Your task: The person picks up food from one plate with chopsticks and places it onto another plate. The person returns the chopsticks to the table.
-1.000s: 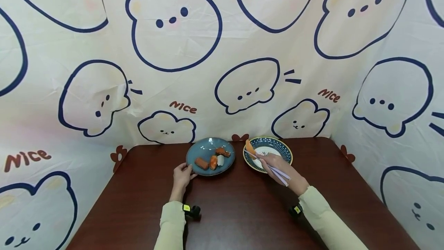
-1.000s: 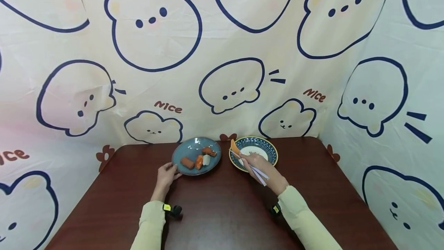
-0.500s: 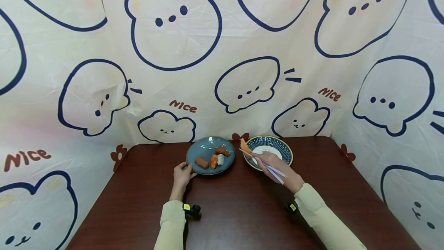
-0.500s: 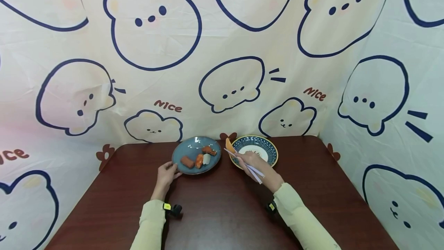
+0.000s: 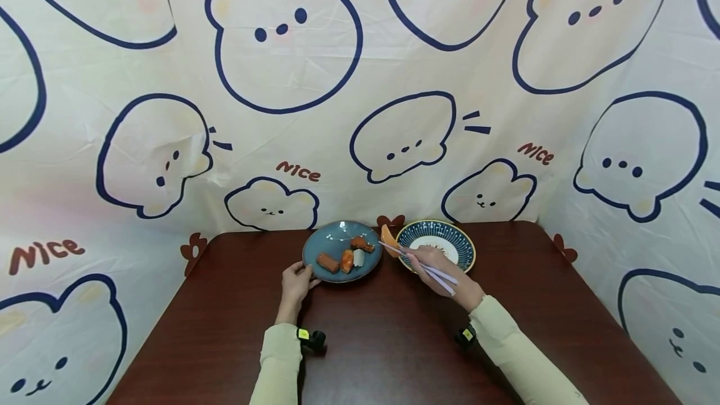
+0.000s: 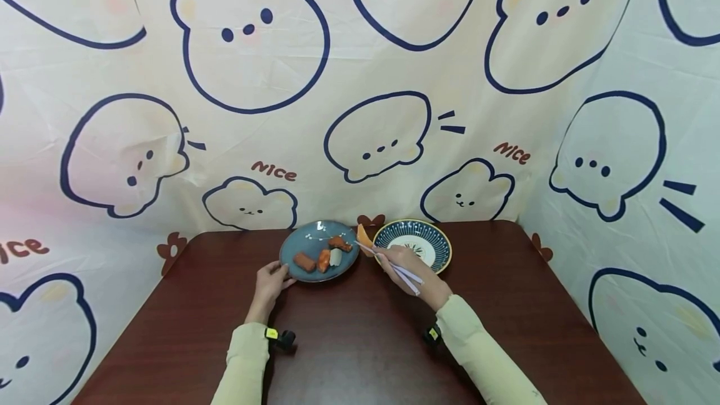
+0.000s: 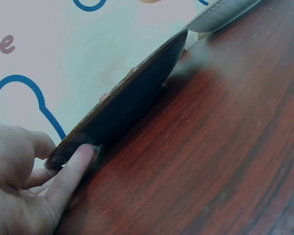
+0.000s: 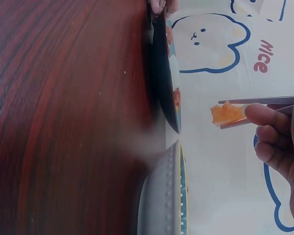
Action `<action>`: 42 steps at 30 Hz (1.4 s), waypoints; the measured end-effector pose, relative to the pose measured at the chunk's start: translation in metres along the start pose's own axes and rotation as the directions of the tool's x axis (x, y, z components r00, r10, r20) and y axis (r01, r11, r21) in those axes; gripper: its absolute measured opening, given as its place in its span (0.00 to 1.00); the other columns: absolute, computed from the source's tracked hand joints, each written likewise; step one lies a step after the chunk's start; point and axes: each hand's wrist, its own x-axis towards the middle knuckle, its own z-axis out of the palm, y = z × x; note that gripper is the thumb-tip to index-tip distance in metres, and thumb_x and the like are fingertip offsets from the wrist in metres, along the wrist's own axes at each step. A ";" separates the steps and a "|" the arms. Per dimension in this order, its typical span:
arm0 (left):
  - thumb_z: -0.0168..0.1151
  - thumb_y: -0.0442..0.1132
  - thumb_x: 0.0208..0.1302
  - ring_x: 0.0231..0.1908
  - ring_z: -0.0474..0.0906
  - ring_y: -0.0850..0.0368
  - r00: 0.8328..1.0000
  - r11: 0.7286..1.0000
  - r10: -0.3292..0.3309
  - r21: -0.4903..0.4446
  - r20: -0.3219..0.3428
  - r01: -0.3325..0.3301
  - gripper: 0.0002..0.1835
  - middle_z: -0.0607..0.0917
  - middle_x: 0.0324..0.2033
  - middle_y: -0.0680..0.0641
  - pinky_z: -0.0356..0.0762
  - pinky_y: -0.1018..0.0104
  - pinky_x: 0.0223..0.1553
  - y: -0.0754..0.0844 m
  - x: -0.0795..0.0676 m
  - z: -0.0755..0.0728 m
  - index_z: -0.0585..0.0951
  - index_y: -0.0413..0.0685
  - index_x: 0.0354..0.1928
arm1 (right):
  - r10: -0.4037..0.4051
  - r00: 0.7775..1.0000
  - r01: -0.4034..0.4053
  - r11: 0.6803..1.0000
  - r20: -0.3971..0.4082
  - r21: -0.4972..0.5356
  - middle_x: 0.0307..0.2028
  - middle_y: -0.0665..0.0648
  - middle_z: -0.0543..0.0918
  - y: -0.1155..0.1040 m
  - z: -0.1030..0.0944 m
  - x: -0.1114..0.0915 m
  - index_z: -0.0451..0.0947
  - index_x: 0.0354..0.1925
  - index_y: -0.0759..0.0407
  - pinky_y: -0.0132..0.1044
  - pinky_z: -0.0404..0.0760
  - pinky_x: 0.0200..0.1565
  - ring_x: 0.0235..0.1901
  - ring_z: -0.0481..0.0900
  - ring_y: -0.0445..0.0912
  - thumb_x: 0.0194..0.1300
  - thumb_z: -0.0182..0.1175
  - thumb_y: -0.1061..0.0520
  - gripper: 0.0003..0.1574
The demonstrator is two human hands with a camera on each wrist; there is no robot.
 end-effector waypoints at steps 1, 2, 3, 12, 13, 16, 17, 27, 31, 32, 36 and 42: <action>0.49 0.33 0.79 0.41 0.84 0.51 1.000 1.000 0.000 -0.001 0.000 0.000 0.24 0.78 0.53 0.26 0.89 0.65 0.40 0.000 0.000 0.000 0.66 0.23 0.69 | -0.013 1.000 0.013 1.000 -0.008 0.019 0.23 0.47 0.76 0.000 0.002 0.001 0.83 0.40 0.59 0.37 0.79 0.37 0.27 0.71 0.38 0.79 0.50 0.62 0.15; 0.49 0.33 0.79 0.41 0.84 0.51 1.000 1.000 -0.002 -0.002 -0.001 0.002 0.24 0.78 0.53 0.26 0.89 0.65 0.41 0.000 0.000 0.000 0.66 0.23 0.69 | -0.029 0.999 0.029 0.999 -0.021 0.035 0.22 0.48 0.76 0.001 0.004 0.002 0.82 0.36 0.58 0.37 0.79 0.36 0.26 0.70 0.37 0.79 0.50 0.63 0.15; 0.49 0.33 0.79 0.41 0.84 0.52 1.000 1.000 -0.005 -0.002 -0.001 0.005 0.24 0.79 0.53 0.27 0.89 0.65 0.41 0.000 0.000 -0.001 0.66 0.23 0.69 | -0.047 0.998 0.049 0.998 -0.034 0.042 0.22 0.48 0.76 0.001 0.006 0.002 0.82 0.36 0.60 0.36 0.79 0.36 0.25 0.70 0.37 0.78 0.51 0.64 0.15; 0.49 0.33 0.79 0.41 0.84 0.51 1.000 1.000 -0.008 0.003 -0.004 0.008 0.24 0.78 0.53 0.26 0.89 0.65 0.41 -0.002 0.000 -0.002 0.66 0.23 0.69 | -0.144 0.985 0.150 0.987 -0.093 0.058 0.22 0.49 0.77 0.000 0.017 0.007 0.85 0.45 0.65 0.31 0.77 0.31 0.25 0.70 0.36 0.77 0.51 0.67 0.14; 0.49 0.33 0.79 0.43 0.84 0.49 1.000 1.000 -0.010 0.004 -0.001 0.010 0.25 0.78 0.54 0.26 0.89 0.64 0.42 -0.003 0.000 -0.003 0.65 0.23 0.70 | -0.128 0.988 0.134 0.988 -0.083 0.072 0.22 0.51 0.78 -0.001 0.017 0.008 0.84 0.41 0.62 0.30 0.76 0.31 0.25 0.69 0.36 0.77 0.51 0.66 0.14; 0.49 0.33 0.80 0.44 0.84 0.47 1.000 1.000 -0.014 0.003 0.002 0.014 0.25 0.77 0.54 0.26 0.89 0.63 0.43 -0.004 0.001 -0.003 0.63 0.23 0.71 | -0.075 0.996 0.081 0.989 -0.054 0.124 0.22 0.53 0.78 -0.004 0.018 0.012 0.79 0.32 0.55 0.29 0.74 0.29 0.25 0.69 0.36 0.79 0.49 0.65 0.18; 0.49 0.33 0.80 0.43 0.84 0.48 1.000 1.000 -0.013 0.002 0.002 0.013 0.25 0.78 0.54 0.26 0.89 0.64 0.42 -0.005 0.001 -0.003 0.63 0.23 0.71 | -0.059 0.997 0.066 0.987 -0.049 0.144 0.22 0.53 0.78 -0.004 0.019 0.013 0.79 0.30 0.54 0.29 0.74 0.28 0.24 0.69 0.36 0.79 0.49 0.64 0.19; 0.49 0.33 0.79 0.38 0.83 0.57 1.000 1.000 -0.014 -0.009 0.000 0.014 0.24 0.79 0.53 0.28 0.89 0.66 0.40 -0.006 0.002 -0.001 0.66 0.25 0.70 | -0.020 0.999 0.028 0.964 -0.030 0.264 0.24 0.49 0.79 0.004 0.031 0.029 0.83 0.38 0.55 0.30 0.75 0.25 0.23 0.71 0.36 0.83 0.45 0.59 0.20; 0.49 0.33 0.79 0.41 0.84 0.53 1.000 1.000 -0.012 -0.005 0.001 0.012 0.24 0.79 0.53 0.28 0.89 0.66 0.41 -0.006 0.004 -0.002 0.66 0.25 0.70 | 0.033 0.999 -0.030 0.939 -0.003 0.342 0.26 0.59 0.81 0.005 0.034 0.038 0.82 0.33 0.53 0.29 0.72 0.24 0.24 0.70 0.38 0.83 0.45 0.55 0.23; 0.49 0.33 0.79 0.41 0.84 0.53 1.000 1.000 -0.011 -0.003 0.002 0.011 0.24 0.79 0.53 0.28 0.89 0.66 0.41 -0.006 0.004 -0.002 0.66 0.25 0.70 | 0.047 0.999 -0.044 0.933 0.000 0.357 0.27 0.62 0.82 0.005 0.036 0.040 0.83 0.35 0.53 0.29 0.71 0.24 0.24 0.70 0.39 0.83 0.45 0.55 0.22; 0.49 0.33 0.79 0.41 0.84 0.52 1.000 1.000 -0.015 0.001 -0.001 0.015 0.23 0.79 0.54 0.28 0.89 0.66 0.40 -0.007 0.006 -0.001 0.67 0.26 0.69 | 0.078 0.997 -0.077 0.917 0.013 0.390 0.29 0.65 0.82 0.008 0.042 0.047 0.84 0.42 0.56 0.29 0.68 0.23 0.23 0.69 0.39 0.83 0.45 0.54 0.20; 0.49 0.33 0.79 0.42 0.84 0.51 1.000 1.000 -0.014 0.004 -0.003 0.014 0.24 0.78 0.54 0.27 0.89 0.66 0.40 -0.005 0.004 -0.001 0.67 0.26 0.69 | 0.046 0.999 -0.041 0.919 -0.003 0.392 0.29 0.61 0.84 0.012 0.053 0.057 0.83 0.48 0.62 0.29 0.67 0.23 0.23 0.70 0.41 0.83 0.45 0.55 0.20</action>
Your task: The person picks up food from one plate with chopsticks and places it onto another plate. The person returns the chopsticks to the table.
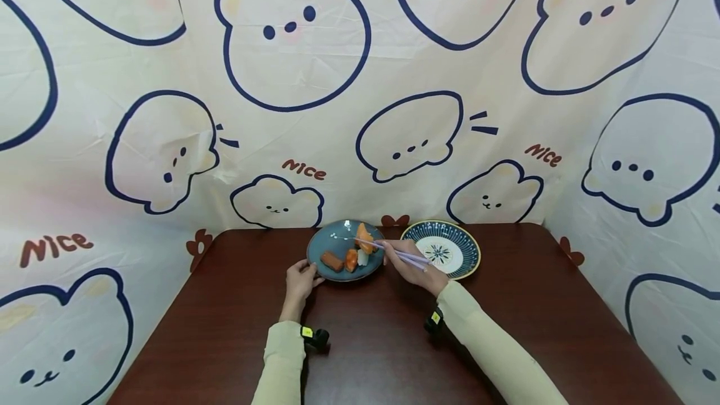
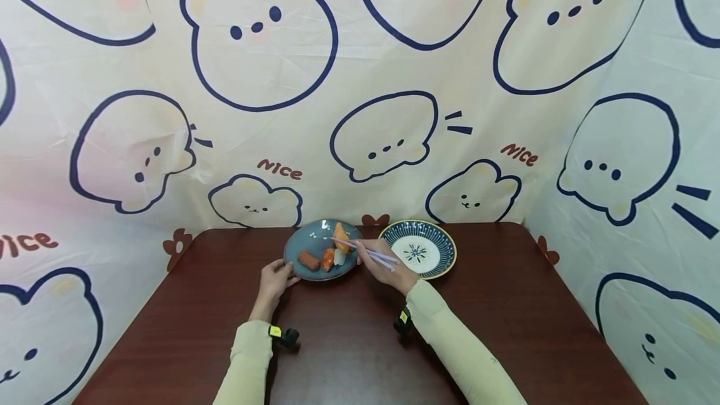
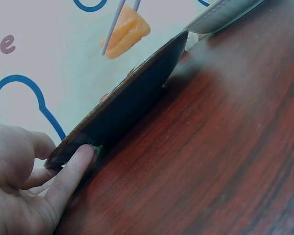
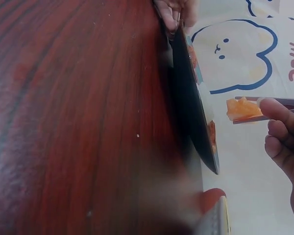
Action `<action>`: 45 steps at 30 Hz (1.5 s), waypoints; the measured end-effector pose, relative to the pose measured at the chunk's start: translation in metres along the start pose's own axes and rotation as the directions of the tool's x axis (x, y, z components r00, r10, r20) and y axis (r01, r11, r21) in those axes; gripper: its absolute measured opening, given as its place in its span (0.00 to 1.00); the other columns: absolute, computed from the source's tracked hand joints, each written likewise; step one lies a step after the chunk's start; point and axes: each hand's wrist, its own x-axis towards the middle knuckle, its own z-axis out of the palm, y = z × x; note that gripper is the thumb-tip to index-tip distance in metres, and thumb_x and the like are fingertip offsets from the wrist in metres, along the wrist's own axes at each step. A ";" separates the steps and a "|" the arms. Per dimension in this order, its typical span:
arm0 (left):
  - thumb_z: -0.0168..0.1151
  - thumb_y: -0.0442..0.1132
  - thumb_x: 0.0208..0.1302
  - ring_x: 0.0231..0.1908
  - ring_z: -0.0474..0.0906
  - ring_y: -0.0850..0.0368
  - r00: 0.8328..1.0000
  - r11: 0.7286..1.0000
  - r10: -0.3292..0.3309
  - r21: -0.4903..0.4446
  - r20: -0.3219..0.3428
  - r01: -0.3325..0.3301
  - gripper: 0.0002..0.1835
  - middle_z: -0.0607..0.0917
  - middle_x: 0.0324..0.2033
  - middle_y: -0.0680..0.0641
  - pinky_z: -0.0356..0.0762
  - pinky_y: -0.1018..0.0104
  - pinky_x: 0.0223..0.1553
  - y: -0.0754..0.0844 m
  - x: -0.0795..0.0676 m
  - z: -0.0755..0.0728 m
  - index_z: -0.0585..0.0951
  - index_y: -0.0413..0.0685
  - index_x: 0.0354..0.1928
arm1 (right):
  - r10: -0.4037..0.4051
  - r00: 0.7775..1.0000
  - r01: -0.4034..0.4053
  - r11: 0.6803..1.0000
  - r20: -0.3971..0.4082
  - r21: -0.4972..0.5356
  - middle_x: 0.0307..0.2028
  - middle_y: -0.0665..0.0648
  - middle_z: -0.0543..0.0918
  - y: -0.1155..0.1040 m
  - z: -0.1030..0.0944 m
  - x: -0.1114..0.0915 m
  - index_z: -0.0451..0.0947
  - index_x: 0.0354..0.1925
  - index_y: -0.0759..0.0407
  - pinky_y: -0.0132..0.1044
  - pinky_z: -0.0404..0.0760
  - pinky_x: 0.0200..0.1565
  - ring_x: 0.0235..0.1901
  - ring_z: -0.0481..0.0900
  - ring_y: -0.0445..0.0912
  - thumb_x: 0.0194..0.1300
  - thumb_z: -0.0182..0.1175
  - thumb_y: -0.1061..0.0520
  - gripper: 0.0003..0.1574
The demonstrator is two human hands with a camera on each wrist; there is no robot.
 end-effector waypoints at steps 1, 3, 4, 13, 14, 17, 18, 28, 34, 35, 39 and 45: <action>0.49 0.33 0.79 0.42 0.84 0.51 1.000 1.000 0.001 0.000 -0.001 -0.001 0.24 0.78 0.54 0.27 0.89 0.66 0.39 0.000 0.000 0.000 0.67 0.25 0.69 | 0.006 1.000 -0.006 1.000 0.004 0.013 0.29 0.61 0.84 0.001 0.001 0.002 0.83 0.48 0.62 0.29 0.68 0.23 0.23 0.72 0.44 0.83 0.45 0.55 0.21; 0.49 0.33 0.79 0.41 0.84 0.52 1.000 1.000 0.002 0.001 -0.004 -0.002 0.23 0.78 0.54 0.27 0.89 0.67 0.39 0.000 0.000 0.000 0.67 0.25 0.69 | 0.021 1.000 -0.021 0.999 0.006 0.034 0.29 0.62 0.84 0.002 0.003 0.006 0.83 0.47 0.63 0.28 0.68 0.24 0.25 0.74 0.49 0.84 0.44 0.55 0.21; 0.49 0.33 0.79 0.41 0.84 0.52 1.000 1.000 0.000 0.001 -0.007 0.000 0.23 0.78 0.54 0.27 0.89 0.67 0.39 0.000 0.000 0.000 0.68 0.26 0.69 | 0.029 1.000 -0.029 0.999 0.007 0.045 0.30 0.61 0.84 0.003 0.005 0.008 0.83 0.48 0.62 0.28 0.69 0.24 0.26 0.76 0.53 0.84 0.45 0.55 0.21; 0.51 0.33 0.78 0.40 0.85 0.51 0.999 0.999 0.038 -0.026 -0.007 -0.038 0.22 0.81 0.49 0.29 0.89 0.66 0.38 0.001 -0.003 -0.001 0.70 0.24 0.66 | 0.026 1.000 -0.027 0.996 0.005 0.088 0.28 0.58 0.85 0.008 0.018 0.023 0.84 0.50 0.67 0.28 0.74 0.25 0.28 0.80 0.49 0.83 0.46 0.55 0.22; 0.51 0.32 0.77 0.38 0.85 0.52 0.999 0.998 0.049 -0.033 -0.006 -0.049 0.22 0.82 0.47 0.30 0.89 0.67 0.37 0.001 -0.003 0.000 0.70 0.23 0.65 | 0.020 1.000 -0.020 0.996 0.006 0.086 0.28 0.58 0.86 0.009 0.019 0.025 0.84 0.50 0.68 0.28 0.73 0.25 0.27 0.79 0.46 0.83 0.46 0.56 0.22; 0.52 0.32 0.77 0.36 0.85 0.54 0.998 0.996 0.069 -0.050 0.004 -0.069 0.22 0.82 0.44 0.31 0.89 0.67 0.35 0.001 -0.004 0.000 0.70 0.21 0.65 | 0.010 1.000 -0.010 0.996 0.004 0.093 0.28 0.62 0.86 0.010 0.023 0.030 0.83 0.52 0.70 0.27 0.68 0.23 0.25 0.75 0.42 0.83 0.46 0.57 0.22; 0.52 0.33 0.77 0.37 0.85 0.54 0.998 0.997 0.061 -0.048 0.005 -0.061 0.22 0.83 0.45 0.32 0.89 0.67 0.36 0.001 -0.004 0.000 0.70 0.23 0.65 | 0.010 1.000 -0.011 0.996 0.006 0.092 0.29 0.63 0.86 0.010 0.024 0.031 0.83 0.52 0.71 0.27 0.67 0.23 0.24 0.74 0.41 0.83 0.46 0.57 0.23; 0.50 0.34 0.80 0.43 0.85 0.47 1.000 1.000 0.016 -0.026 0.007 -0.016 0.23 0.79 0.53 0.26 0.90 0.62 0.41 0.004 -0.003 0.001 0.68 0.24 0.68 | 0.053 0.997 -0.056 0.995 0.051 0.076 0.28 0.64 0.85 0.008 0.034 0.044 0.84 0.40 0.71 0.27 0.65 0.21 0.24 0.72 0.41 0.84 0.44 0.56 0.27; 0.50 0.33 0.79 0.39 0.85 0.53 1.000 1.000 0.004 -0.025 -0.005 -0.004 0.22 0.80 0.52 0.28 0.89 0.66 0.38 0.003 -0.003 0.000 0.70 0.26 0.67 | 0.063 0.996 -0.069 0.992 0.057 0.103 0.27 0.66 0.83 0.008 0.039 0.051 0.84 0.35 0.70 0.27 0.63 0.20 0.20 0.66 0.39 0.84 0.43 0.52 0.32; 0.51 0.33 0.79 0.40 0.85 0.51 1.000 1.000 0.001 -0.023 -0.007 -0.001 0.22 0.80 0.52 0.28 0.89 0.66 0.39 0.003 -0.003 0.000 0.70 0.26 0.67 | 0.066 0.996 -0.072 0.991 0.057 0.111 0.27 0.66 0.83 0.008 0.039 0.052 0.84 0.34 0.71 0.28 0.62 0.20 0.20 0.65 0.39 0.84 0.42 0.50 0.33; 0.50 0.33 0.79 0.44 0.84 0.45 1.000 1.000 0.001 -0.018 0.000 -0.001 0.22 0.80 0.53 0.27 0.89 0.64 0.40 0.003 -0.004 0.001 0.69 0.25 0.68 | 0.078 0.995 -0.087 0.985 0.068 0.150 0.29 0.68 0.83 0.005 0.038 0.055 0.83 0.36 0.71 0.28 0.62 0.20 0.19 0.65 0.41 0.84 0.44 0.50 0.31; 0.50 0.33 0.79 0.44 0.85 0.46 1.000 1.000 0.002 -0.019 -0.003 -0.002 0.22 0.80 0.53 0.27 0.90 0.63 0.40 0.003 -0.003 0.001 0.69 0.25 0.67 | 0.062 0.997 -0.067 0.990 0.036 0.128 0.31 0.68 0.85 0.001 0.034 0.050 0.85 0.48 0.66 0.28 0.62 0.18 0.18 0.65 0.40 0.84 0.45 0.52 0.26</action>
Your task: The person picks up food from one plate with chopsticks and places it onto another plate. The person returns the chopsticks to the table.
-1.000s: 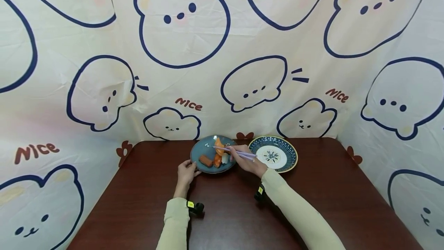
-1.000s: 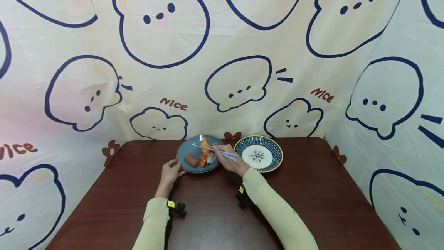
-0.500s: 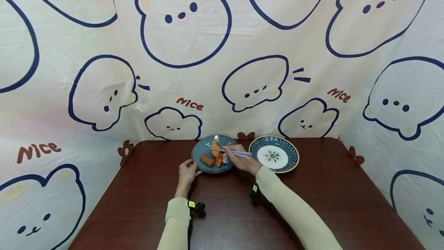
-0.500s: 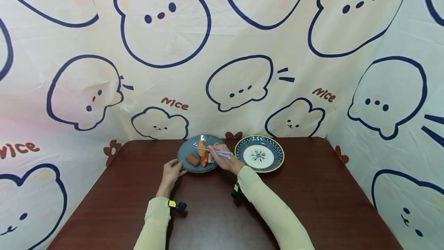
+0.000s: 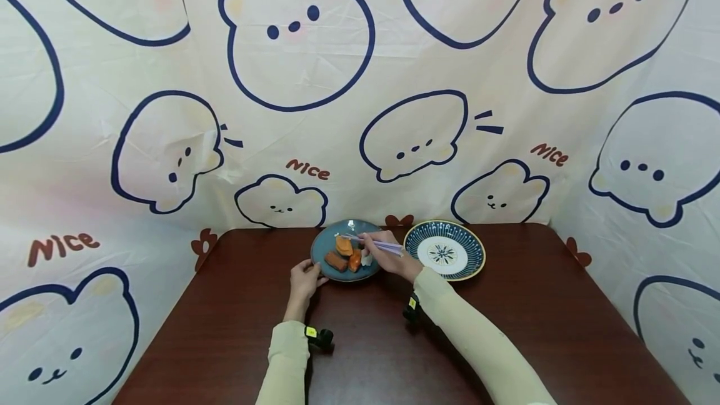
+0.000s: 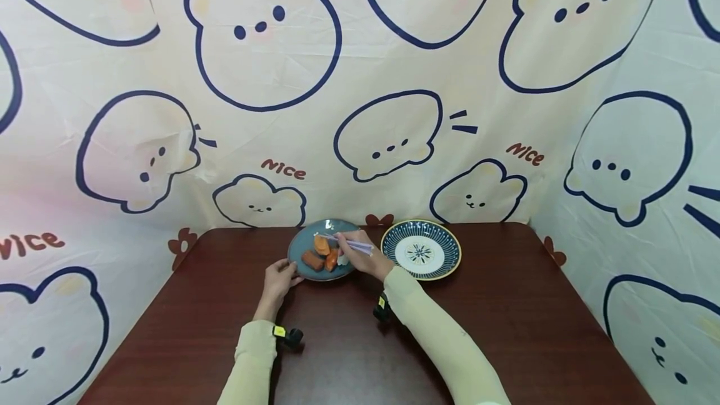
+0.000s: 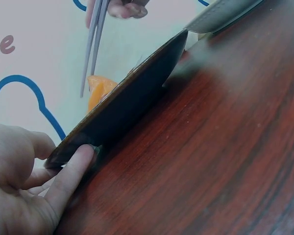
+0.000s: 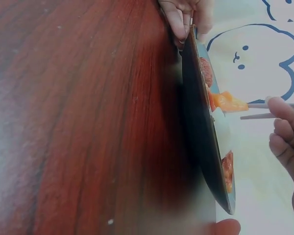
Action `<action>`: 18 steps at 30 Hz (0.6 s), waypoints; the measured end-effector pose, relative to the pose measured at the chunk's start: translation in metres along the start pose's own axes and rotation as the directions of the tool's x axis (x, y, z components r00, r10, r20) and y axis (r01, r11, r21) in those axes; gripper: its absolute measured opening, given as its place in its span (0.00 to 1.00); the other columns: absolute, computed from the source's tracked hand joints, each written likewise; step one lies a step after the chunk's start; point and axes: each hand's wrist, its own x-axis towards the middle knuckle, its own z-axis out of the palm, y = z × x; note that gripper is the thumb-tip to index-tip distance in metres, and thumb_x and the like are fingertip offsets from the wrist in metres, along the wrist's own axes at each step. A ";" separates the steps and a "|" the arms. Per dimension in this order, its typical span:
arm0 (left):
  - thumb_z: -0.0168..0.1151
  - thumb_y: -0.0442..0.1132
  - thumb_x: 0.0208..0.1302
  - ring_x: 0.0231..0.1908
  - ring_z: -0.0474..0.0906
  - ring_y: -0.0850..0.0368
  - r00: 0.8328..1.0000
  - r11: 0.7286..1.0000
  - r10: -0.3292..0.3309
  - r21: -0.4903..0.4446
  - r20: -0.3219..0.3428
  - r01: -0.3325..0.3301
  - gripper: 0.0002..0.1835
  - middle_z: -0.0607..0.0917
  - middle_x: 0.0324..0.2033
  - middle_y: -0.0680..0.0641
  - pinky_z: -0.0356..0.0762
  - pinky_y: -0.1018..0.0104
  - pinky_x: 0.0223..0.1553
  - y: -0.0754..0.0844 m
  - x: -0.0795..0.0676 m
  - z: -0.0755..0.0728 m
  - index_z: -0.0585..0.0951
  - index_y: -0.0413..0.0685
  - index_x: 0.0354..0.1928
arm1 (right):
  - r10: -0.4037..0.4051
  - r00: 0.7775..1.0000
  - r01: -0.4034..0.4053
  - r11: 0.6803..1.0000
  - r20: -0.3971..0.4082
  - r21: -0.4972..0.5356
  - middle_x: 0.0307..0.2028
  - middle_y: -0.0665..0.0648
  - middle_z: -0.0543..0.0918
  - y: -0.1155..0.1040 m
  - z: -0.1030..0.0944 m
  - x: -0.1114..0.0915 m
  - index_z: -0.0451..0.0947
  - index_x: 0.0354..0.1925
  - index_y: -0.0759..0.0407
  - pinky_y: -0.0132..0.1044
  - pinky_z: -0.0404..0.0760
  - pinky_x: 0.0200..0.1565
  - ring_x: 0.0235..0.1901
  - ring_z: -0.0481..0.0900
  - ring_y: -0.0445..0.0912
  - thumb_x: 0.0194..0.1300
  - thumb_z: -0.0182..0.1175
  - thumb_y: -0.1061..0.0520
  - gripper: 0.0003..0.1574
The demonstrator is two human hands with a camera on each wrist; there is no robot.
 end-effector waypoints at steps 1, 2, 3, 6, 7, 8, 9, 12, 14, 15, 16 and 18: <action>0.50 0.33 0.79 0.44 0.85 0.46 1.000 1.000 0.000 0.001 -0.001 0.000 0.22 0.80 0.53 0.27 0.90 0.63 0.41 0.000 0.000 0.000 0.69 0.25 0.67 | -0.008 1.000 0.008 1.000 -0.013 -0.006 0.30 0.67 0.85 0.000 -0.001 -0.002 0.85 0.50 0.67 0.28 0.62 0.18 0.17 0.65 0.40 0.84 0.45 0.52 0.25; 0.50 0.33 0.79 0.43 0.85 0.47 1.000 1.000 0.001 0.002 -0.001 -0.001 0.22 0.79 0.53 0.26 0.90 0.63 0.40 0.000 0.001 0.000 0.69 0.24 0.67 | -0.019 1.000 0.019 1.000 -0.024 -0.010 0.31 0.66 0.86 0.000 -0.001 -0.004 0.85 0.49 0.67 0.28 0.61 0.17 0.17 0.65 0.40 0.84 0.45 0.53 0.25; 0.50 0.33 0.79 0.43 0.85 0.48 1.000 1.000 -0.001 0.004 -0.002 0.001 0.22 0.80 0.53 0.27 0.90 0.63 0.40 0.000 0.001 0.000 0.69 0.25 0.67 | -0.031 0.999 0.030 0.999 -0.033 -0.017 0.30 0.65 0.85 0.000 -0.001 -0.005 0.86 0.47 0.67 0.29 0.61 0.16 0.16 0.65 0.39 0.84 0.45 0.54 0.26; 0.50 0.33 0.79 0.40 0.85 0.52 1.000 1.000 -0.002 0.004 -0.004 0.002 0.22 0.80 0.53 0.28 0.89 0.65 0.39 -0.001 0.003 0.000 0.70 0.26 0.67 | -0.062 0.997 0.061 0.998 -0.035 -0.033 0.25 0.62 0.81 0.000 -0.002 -0.010 0.86 0.37 0.68 0.29 0.60 0.15 0.15 0.63 0.39 0.84 0.44 0.54 0.29; 0.50 0.33 0.79 0.39 0.85 0.53 1.000 1.000 0.000 0.003 -0.005 0.000 0.22 0.80 0.52 0.28 0.89 0.66 0.38 -0.002 0.003 0.000 0.69 0.26 0.67 | -0.069 0.997 0.068 0.997 -0.029 -0.036 0.24 0.61 0.79 -0.001 -0.002 -0.011 0.85 0.34 0.69 0.29 0.60 0.15 0.15 0.63 0.39 0.84 0.44 0.54 0.30; 0.50 0.33 0.78 0.38 0.84 0.55 1.000 1.000 0.001 0.002 -0.006 -0.001 0.22 0.79 0.52 0.28 0.89 0.66 0.38 -0.002 0.004 -0.001 0.70 0.26 0.67 | -0.078 0.997 0.077 0.996 -0.022 -0.039 0.24 0.61 0.78 -0.001 -0.003 -0.012 0.84 0.30 0.69 0.29 0.60 0.16 0.15 0.63 0.39 0.84 0.44 0.54 0.31; 0.50 0.33 0.78 0.37 0.84 0.56 1.000 1.000 0.002 0.001 -0.007 -0.002 0.22 0.79 0.52 0.29 0.89 0.67 0.37 -0.003 0.004 -0.001 0.70 0.26 0.67 | -0.081 0.997 0.080 0.996 -0.013 -0.038 0.23 0.61 0.77 -0.001 -0.003 -0.013 0.84 0.30 0.69 0.29 0.61 0.16 0.16 0.64 0.39 0.84 0.43 0.54 0.31; 0.50 0.33 0.78 0.37 0.84 0.57 1.000 1.000 0.010 0.001 -0.003 -0.010 0.22 0.79 0.52 0.28 0.89 0.67 0.37 -0.004 0.005 -0.002 0.69 0.25 0.68 | -0.089 0.996 0.089 0.995 0.009 -0.045 0.24 0.63 0.79 -0.003 -0.005 -0.014 0.83 0.30 0.70 0.29 0.63 0.18 0.17 0.66 0.39 0.84 0.43 0.55 0.31; 0.50 0.33 0.78 0.37 0.84 0.57 1.000 1.000 0.005 0.003 -0.001 -0.005 0.23 0.79 0.53 0.28 0.89 0.67 0.37 -0.004 0.004 -0.001 0.69 0.25 0.68 | -0.076 0.997 0.077 0.995 0.022 -0.059 0.25 0.64 0.80 -0.003 -0.007 -0.015 0.83 0.32 0.71 0.28 0.64 0.18 0.18 0.66 0.39 0.84 0.43 0.55 0.30; 0.50 0.33 0.79 0.37 0.84 0.56 1.000 1.000 0.003 0.003 -0.001 -0.003 0.23 0.79 0.53 0.27 0.89 0.67 0.37 -0.004 0.004 -0.001 0.68 0.25 0.68 | -0.066 0.997 0.068 0.996 0.030 -0.065 0.25 0.65 0.80 -0.003 -0.008 -0.015 0.83 0.33 0.71 0.28 0.65 0.18 0.18 0.67 0.39 0.84 0.43 0.55 0.30; 0.49 0.33 0.79 0.38 0.84 0.56 1.000 1.000 0.002 0.004 -0.001 -0.002 0.23 0.79 0.53 0.27 0.89 0.67 0.37 -0.004 0.004 -0.001 0.68 0.25 0.68 | -0.056 0.998 0.059 0.995 0.036 -0.079 0.24 0.65 0.80 -0.003 -0.009 -0.016 0.84 0.35 0.71 0.27 0.65 0.18 0.18 0.67 0.38 0.84 0.43 0.55 0.30; 0.49 0.33 0.79 0.37 0.84 0.56 1.000 1.000 -0.001 0.003 -0.001 0.001 0.23 0.80 0.53 0.27 0.89 0.68 0.37 -0.003 0.004 0.000 0.69 0.25 0.68 | -0.026 0.999 0.031 0.995 0.048 -0.098 0.25 0.65 0.80 -0.003 -0.010 -0.016 0.84 0.36 0.71 0.27 0.65 0.18 0.18 0.67 0.38 0.84 0.43 0.55 0.30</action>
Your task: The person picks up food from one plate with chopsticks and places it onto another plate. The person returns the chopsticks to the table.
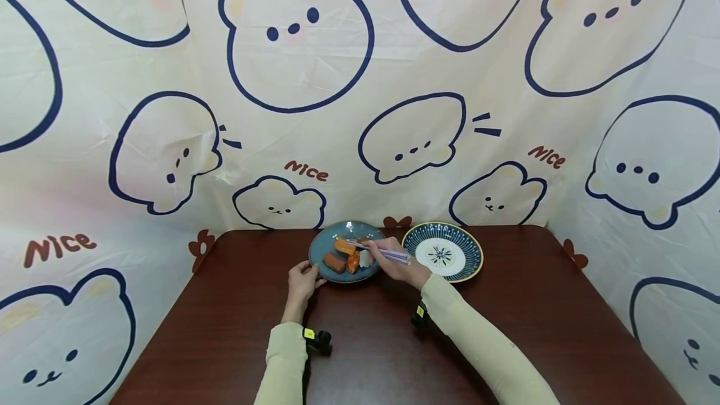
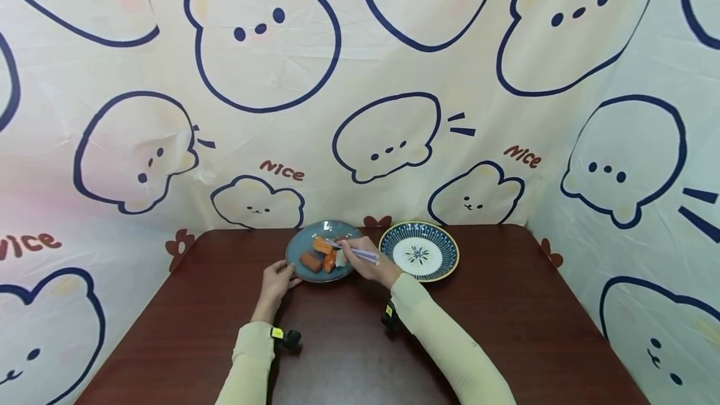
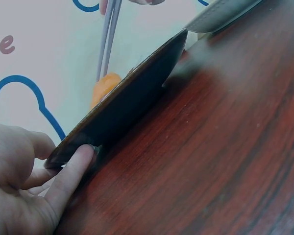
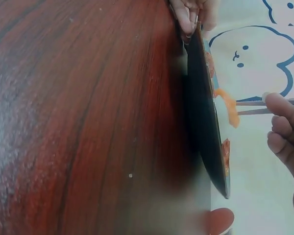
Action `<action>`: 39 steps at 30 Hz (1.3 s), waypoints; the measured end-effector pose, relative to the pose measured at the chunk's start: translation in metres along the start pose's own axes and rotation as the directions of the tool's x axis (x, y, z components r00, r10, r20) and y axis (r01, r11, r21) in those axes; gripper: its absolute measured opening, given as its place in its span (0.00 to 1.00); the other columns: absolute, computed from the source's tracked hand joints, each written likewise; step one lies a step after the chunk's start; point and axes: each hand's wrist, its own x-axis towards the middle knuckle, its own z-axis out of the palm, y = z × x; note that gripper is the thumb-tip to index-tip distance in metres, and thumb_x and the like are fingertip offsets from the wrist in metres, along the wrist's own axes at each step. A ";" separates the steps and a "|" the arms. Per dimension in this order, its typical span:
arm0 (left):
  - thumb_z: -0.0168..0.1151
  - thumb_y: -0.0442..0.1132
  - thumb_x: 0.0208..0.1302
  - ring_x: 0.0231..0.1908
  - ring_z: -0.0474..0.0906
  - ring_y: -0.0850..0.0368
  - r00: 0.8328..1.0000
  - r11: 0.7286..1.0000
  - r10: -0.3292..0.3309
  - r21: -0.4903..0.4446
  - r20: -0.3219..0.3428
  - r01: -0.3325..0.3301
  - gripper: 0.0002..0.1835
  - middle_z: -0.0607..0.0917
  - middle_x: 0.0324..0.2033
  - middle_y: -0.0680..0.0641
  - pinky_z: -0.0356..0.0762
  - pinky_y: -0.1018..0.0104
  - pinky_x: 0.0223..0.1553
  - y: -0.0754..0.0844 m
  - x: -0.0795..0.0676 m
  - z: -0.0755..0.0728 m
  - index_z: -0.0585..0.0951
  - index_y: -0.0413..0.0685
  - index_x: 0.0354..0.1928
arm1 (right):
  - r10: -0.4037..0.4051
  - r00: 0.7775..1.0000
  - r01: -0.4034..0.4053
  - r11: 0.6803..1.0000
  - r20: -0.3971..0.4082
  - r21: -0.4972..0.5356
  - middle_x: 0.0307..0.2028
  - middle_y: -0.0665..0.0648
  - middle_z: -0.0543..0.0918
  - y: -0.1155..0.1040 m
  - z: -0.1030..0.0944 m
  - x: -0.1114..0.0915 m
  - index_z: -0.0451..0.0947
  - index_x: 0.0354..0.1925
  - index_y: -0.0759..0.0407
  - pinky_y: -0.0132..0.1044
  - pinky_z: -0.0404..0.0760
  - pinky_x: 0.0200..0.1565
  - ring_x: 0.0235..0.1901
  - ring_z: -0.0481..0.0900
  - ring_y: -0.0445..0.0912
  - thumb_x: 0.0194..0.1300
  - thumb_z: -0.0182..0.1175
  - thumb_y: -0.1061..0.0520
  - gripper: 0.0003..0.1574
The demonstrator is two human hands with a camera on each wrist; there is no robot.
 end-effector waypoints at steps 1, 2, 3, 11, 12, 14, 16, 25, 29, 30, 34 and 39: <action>0.49 0.33 0.79 0.37 0.84 0.57 1.000 1.000 0.001 0.000 0.000 -0.001 0.23 0.80 0.53 0.27 0.89 0.68 0.37 0.000 0.000 0.000 0.68 0.25 0.68 | 0.014 1.000 -0.014 1.000 0.006 -0.011 0.25 0.64 0.81 0.000 0.000 0.000 0.84 0.36 0.71 0.27 0.65 0.18 0.18 0.67 0.38 0.84 0.43 0.55 0.30; 0.49 0.33 0.78 0.37 0.84 0.57 1.000 1.000 0.002 -0.001 0.000 -0.002 0.23 0.80 0.53 0.27 0.89 0.68 0.37 0.000 -0.001 0.001 0.69 0.25 0.68 | 0.028 1.000 -0.028 0.999 0.012 -0.017 0.25 0.63 0.80 0.000 -0.001 0.000 0.84 0.35 0.71 0.27 0.65 0.18 0.18 0.67 0.38 0.84 0.43 0.54 0.30; 0.49 0.33 0.78 0.36 0.84 0.58 1.000 1.000 0.006 -0.004 0.000 -0.006 0.23 0.80 0.53 0.27 0.89 0.68 0.37 0.001 -0.001 0.001 0.68 0.25 0.68 | 0.041 0.999 -0.040 0.999 0.017 -0.024 0.24 0.62 0.80 -0.001 -0.001 0.000 0.84 0.35 0.71 0.27 0.65 0.18 0.18 0.67 0.38 0.84 0.43 0.54 0.30; 0.50 0.33 0.78 0.39 0.85 0.52 1.000 1.000 0.002 -0.009 0.002 -0.002 0.23 0.80 0.53 0.26 0.89 0.66 0.38 0.001 -0.002 0.003 0.69 0.25 0.68 | 0.085 0.996 -0.085 0.996 0.004 -0.024 0.21 0.52 0.75 0.002 0.000 -0.003 0.85 0.34 0.69 0.26 0.67 0.18 0.18 0.69 0.38 0.84 0.44 0.51 0.31; 0.50 0.33 0.78 0.40 0.85 0.52 1.000 1.000 0.001 -0.008 0.002 -0.001 0.23 0.80 0.53 0.26 0.89 0.66 0.38 0.001 -0.001 0.003 0.69 0.25 0.68 | 0.071 0.997 -0.071 0.997 -0.004 -0.020 0.21 0.53 0.75 0.002 -0.001 -0.005 0.85 0.34 0.69 0.26 0.67 0.18 0.18 0.69 0.38 0.84 0.44 0.51 0.31; 0.50 0.33 0.78 0.39 0.85 0.52 1.000 1.000 0.004 -0.011 0.003 -0.004 0.22 0.80 0.53 0.26 0.89 0.66 0.37 0.001 -0.001 0.003 0.69 0.24 0.67 | 0.046 0.999 -0.045 0.999 -0.022 0.012 0.21 0.56 0.77 0.003 -0.002 -0.008 0.85 0.35 0.70 0.27 0.65 0.17 0.18 0.68 0.41 0.84 0.44 0.51 0.31; 0.50 0.33 0.78 0.38 0.85 0.54 1.000 1.000 0.008 -0.011 0.001 -0.008 0.22 0.80 0.52 0.27 0.89 0.67 0.37 0.000 -0.001 0.002 0.70 0.25 0.67 | 0.022 0.999 -0.021 0.999 -0.035 0.037 0.22 0.59 0.80 0.003 -0.004 -0.011 0.85 0.37 0.71 0.28 0.67 0.19 0.19 0.72 0.45 0.84 0.44 0.53 0.30; 0.50 0.33 0.78 0.37 0.84 0.56 1.000 1.000 0.009 -0.007 -0.002 -0.009 0.22 0.79 0.52 0.27 0.89 0.67 0.37 -0.003 -0.002 -0.001 0.69 0.24 0.67 | 0.028 1.000 -0.028 0.995 0.002 0.095 0.27 0.58 0.84 0.003 -0.001 -0.017 0.86 0.45 0.68 0.28 0.71 0.26 0.27 0.76 0.49 0.83 0.44 0.56 0.25; 0.50 0.33 0.79 0.36 0.84 0.57 1.000 1.000 0.006 -0.016 -0.001 -0.006 0.22 0.80 0.52 0.27 0.89 0.68 0.37 -0.004 -0.002 0.001 0.69 0.24 0.67 | 0.037 0.999 -0.037 0.995 -0.004 0.093 0.28 0.59 0.86 0.006 0.005 -0.015 0.85 0.47 0.68 0.27 0.68 0.24 0.25 0.74 0.46 0.83 0.45 0.58 0.22; 0.50 0.33 0.79 0.36 0.84 0.57 1.000 1.000 0.008 -0.019 0.001 -0.008 0.22 0.80 0.52 0.26 0.89 0.67 0.37 -0.004 -0.002 0.001 0.69 0.24 0.67 | 0.039 0.999 -0.038 0.995 -0.006 0.087 0.28 0.58 0.86 0.007 0.006 -0.015 0.85 0.48 0.68 0.27 0.69 0.24 0.25 0.74 0.46 0.82 0.46 0.58 0.22; 0.50 0.33 0.78 0.36 0.85 0.56 1.000 1.000 0.011 -0.019 0.000 -0.011 0.22 0.81 0.51 0.27 0.89 0.67 0.37 -0.003 -0.002 0.002 0.70 0.24 0.67 | 0.044 0.999 -0.045 0.997 0.007 0.058 0.28 0.55 0.86 0.008 0.005 -0.015 0.85 0.48 0.68 0.27 0.69 0.23 0.25 0.75 0.46 0.83 0.45 0.56 0.23; 0.50 0.33 0.78 0.41 0.85 0.48 1.000 1.000 0.009 -0.009 -0.001 -0.009 0.22 0.79 0.52 0.28 0.89 0.66 0.38 -0.001 0.000 0.000 0.69 0.25 0.67 | 0.028 1.000 -0.028 0.999 0.009 0.036 0.26 0.58 0.83 0.007 -0.001 -0.016 0.86 0.42 0.68 0.28 0.67 0.21 0.23 0.72 0.44 0.84 0.44 0.52 0.28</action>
